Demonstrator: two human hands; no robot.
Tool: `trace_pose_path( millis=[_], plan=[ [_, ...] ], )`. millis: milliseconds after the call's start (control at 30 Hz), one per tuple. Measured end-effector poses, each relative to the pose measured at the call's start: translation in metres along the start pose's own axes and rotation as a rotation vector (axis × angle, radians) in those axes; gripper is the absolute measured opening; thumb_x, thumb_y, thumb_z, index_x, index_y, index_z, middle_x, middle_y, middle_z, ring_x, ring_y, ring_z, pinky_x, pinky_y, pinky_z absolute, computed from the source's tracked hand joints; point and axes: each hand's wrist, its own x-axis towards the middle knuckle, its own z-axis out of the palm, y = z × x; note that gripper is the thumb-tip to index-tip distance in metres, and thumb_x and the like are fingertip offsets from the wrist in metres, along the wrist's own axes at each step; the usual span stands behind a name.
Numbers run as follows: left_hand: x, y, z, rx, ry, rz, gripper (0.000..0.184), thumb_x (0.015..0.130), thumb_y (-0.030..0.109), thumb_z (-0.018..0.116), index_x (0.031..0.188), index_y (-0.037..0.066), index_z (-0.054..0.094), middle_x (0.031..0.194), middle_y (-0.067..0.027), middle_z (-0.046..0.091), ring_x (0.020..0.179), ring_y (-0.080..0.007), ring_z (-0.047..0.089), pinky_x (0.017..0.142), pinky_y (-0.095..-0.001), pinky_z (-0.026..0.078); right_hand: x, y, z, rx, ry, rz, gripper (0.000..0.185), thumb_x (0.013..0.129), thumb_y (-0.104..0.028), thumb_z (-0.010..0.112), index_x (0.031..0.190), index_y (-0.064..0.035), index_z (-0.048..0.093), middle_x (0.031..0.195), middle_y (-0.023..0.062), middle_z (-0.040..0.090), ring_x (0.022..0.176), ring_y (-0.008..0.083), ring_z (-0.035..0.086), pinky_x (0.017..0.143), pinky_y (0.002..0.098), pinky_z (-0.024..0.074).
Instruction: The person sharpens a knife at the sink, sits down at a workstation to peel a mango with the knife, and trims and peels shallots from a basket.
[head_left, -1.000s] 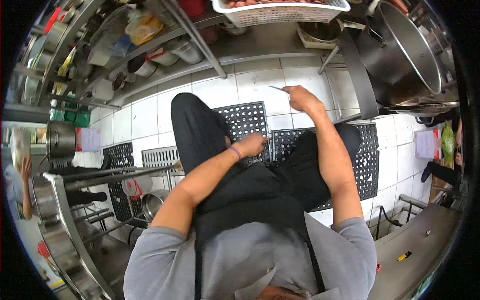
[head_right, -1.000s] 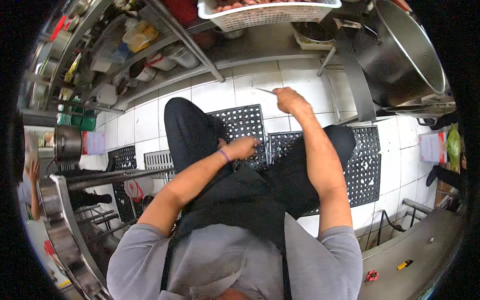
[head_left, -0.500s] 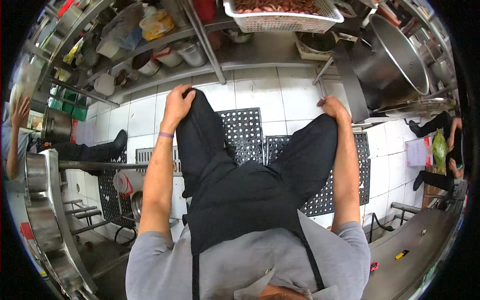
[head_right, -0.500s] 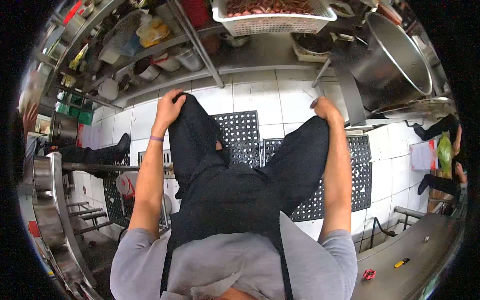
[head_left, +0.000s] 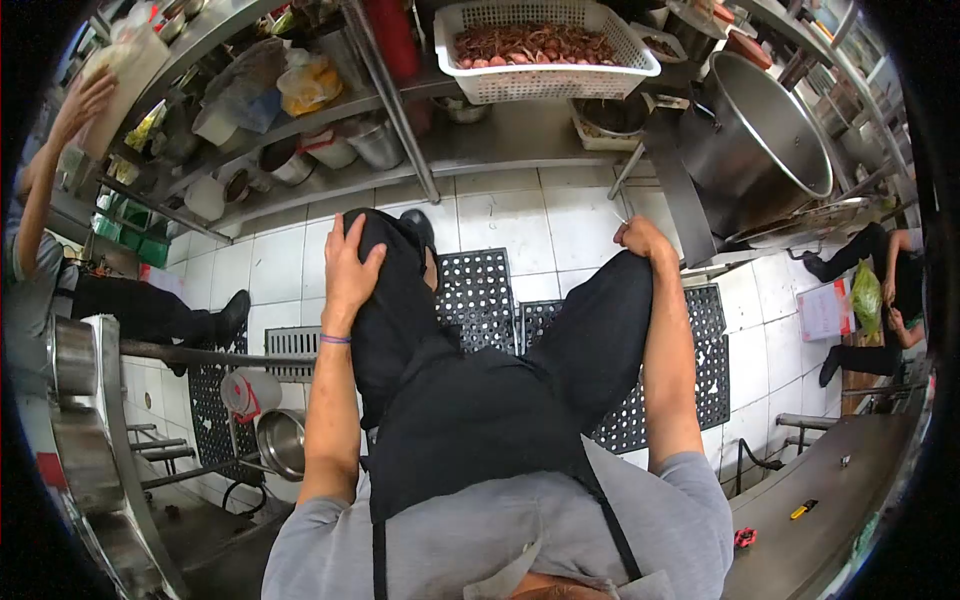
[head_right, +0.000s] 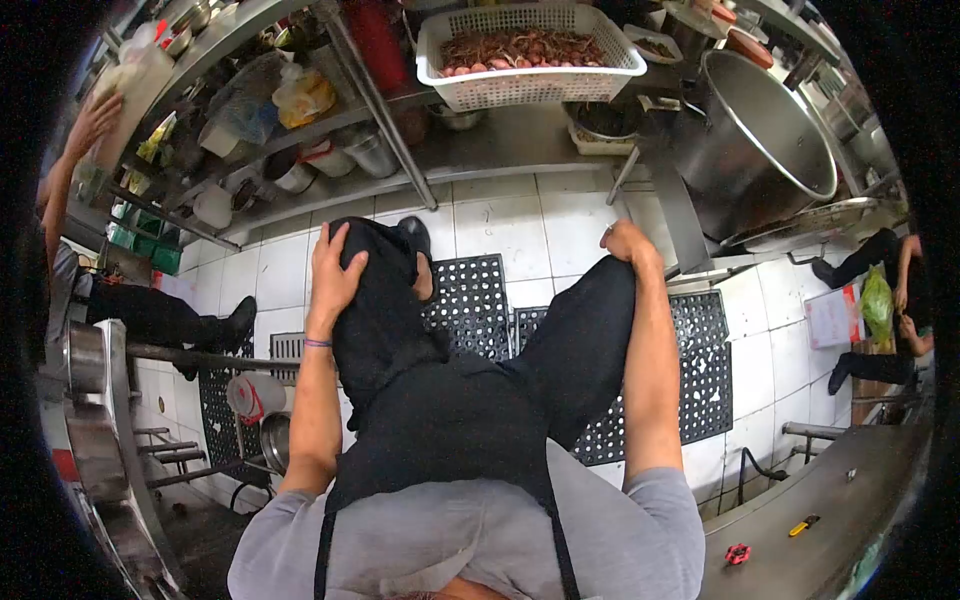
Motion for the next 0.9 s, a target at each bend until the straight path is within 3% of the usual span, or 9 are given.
trace_pose_path(
  millis=[100, 133, 233, 267, 500, 633, 700, 800, 900],
  plan=[
    [0.005, 0.007, 0.017, 0.054, 0.060, -0.011, 0.064, 0.085, 0.028, 0.071, 0.142, 0.013, 0.046, 0.154, -0.0219, 0.029, 0.135, -0.0469, 0.033, 0.106, -0.0523, 0.037, 0.008, 0.009, 0.003, -0.131, 0.009, -0.028, 0.026, 0.076, -0.006, 0.054, 0.091, 0.0002, 0.074, 0.087, 0.0163, 0.073, 0.079, 0.0305, 0.068, 0.075, 0.0392, 0.0525],
    [0.008, 0.011, 0.019, 0.057, 0.056, -0.026, 0.063, 0.085, 0.028, 0.071, 0.142, 0.013, 0.047, 0.153, -0.0214, 0.030, 0.136, -0.0464, 0.033, 0.105, -0.0532, 0.038, 0.025, 0.024, 0.010, -0.319, -0.045, -0.054, 0.028, 0.074, -0.011, 0.059, 0.094, 0.0042, 0.072, 0.092, 0.0204, 0.072, 0.086, 0.0338, 0.069, 0.078, 0.0396, 0.0530],
    [0.011, 0.017, 0.021, 0.048, 0.053, -0.065, 0.062, 0.086, 0.029, 0.070, 0.141, 0.013, 0.048, 0.154, -0.0196, 0.030, 0.136, -0.0452, 0.032, 0.103, -0.0553, 0.039, -0.030, -0.045, -0.025, -0.369, -0.095, 0.184, 0.032, 0.071, -0.013, 0.064, 0.096, 0.0055, 0.071, 0.100, 0.0250, 0.070, 0.097, 0.0377, 0.068, 0.083, 0.0418, 0.0529],
    [0.011, 0.016, 0.021, 0.037, 0.060, -0.065, 0.061, 0.086, 0.029, 0.070, 0.141, 0.014, 0.048, 0.154, -0.0188, 0.030, 0.137, -0.0450, 0.032, 0.102, -0.0558, 0.039, -0.063, -0.085, -0.040, -0.330, -0.048, 0.212, 0.030, 0.075, -0.014, 0.053, 0.090, 0.0053, 0.071, 0.102, 0.0273, 0.067, 0.098, 0.0417, 0.066, 0.086, 0.0467, 0.0515],
    [0.012, 0.013, 0.012, -0.060, 0.078, -0.096, 0.062, 0.083, 0.026, 0.073, 0.140, 0.012, 0.050, 0.153, -0.0199, 0.033, 0.137, -0.0433, 0.034, 0.107, -0.0500, 0.037, -0.082, -0.064, -0.042, -0.413, 0.093, 0.272, 0.028, 0.076, -0.011, 0.055, 0.091, 0.0077, 0.069, 0.100, 0.0333, 0.064, 0.100, 0.0442, 0.064, 0.088, 0.0469, 0.0512],
    [0.017, 0.011, 0.012, -0.100, 0.074, -0.084, 0.061, 0.083, 0.025, 0.073, 0.139, 0.010, 0.051, 0.152, -0.0217, 0.034, 0.136, -0.0437, 0.035, 0.109, -0.0491, 0.036, -0.099, -0.066, -0.045, -0.354, 0.214, 0.225, 0.026, 0.079, -0.011, 0.055, 0.090, 0.0074, 0.069, 0.098, 0.0332, 0.065, 0.097, 0.0455, 0.064, 0.088, 0.0500, 0.0508],
    [0.019, 0.011, 0.015, -0.102, 0.070, -0.076, 0.061, 0.084, 0.026, 0.072, 0.139, 0.013, 0.050, 0.153, -0.0185, 0.032, 0.136, -0.0438, 0.034, 0.105, -0.0534, 0.037, -0.095, -0.062, -0.041, -0.334, 0.254, 0.235, 0.026, 0.081, -0.012, 0.054, 0.091, 0.0068, 0.069, 0.096, 0.0329, 0.065, 0.096, 0.0453, 0.065, 0.089, 0.0507, 0.0505],
    [0.021, 0.015, 0.017, -0.105, 0.077, -0.055, 0.061, 0.084, 0.025, 0.072, 0.140, 0.014, 0.050, 0.154, -0.0172, 0.032, 0.136, -0.0437, 0.034, 0.103, -0.0549, 0.038, -0.072, -0.064, -0.033, -0.386, 0.140, 0.194, 0.026, 0.080, -0.011, 0.054, 0.094, 0.0050, 0.070, 0.095, 0.0316, 0.066, 0.097, 0.0446, 0.064, 0.090, 0.0492, 0.0504],
    [0.022, 0.023, 0.019, -0.074, 0.076, -0.044, 0.061, 0.084, 0.024, 0.073, 0.140, 0.014, 0.049, 0.152, -0.0186, 0.033, 0.136, -0.0434, 0.034, 0.104, -0.0539, 0.038, -0.060, -0.072, -0.025, -0.414, 0.201, 0.158, 0.029, 0.078, -0.009, 0.054, 0.099, 0.0028, 0.069, 0.094, 0.0291, 0.066, 0.096, 0.0453, 0.063, 0.088, 0.0489, 0.0508]
  ],
)
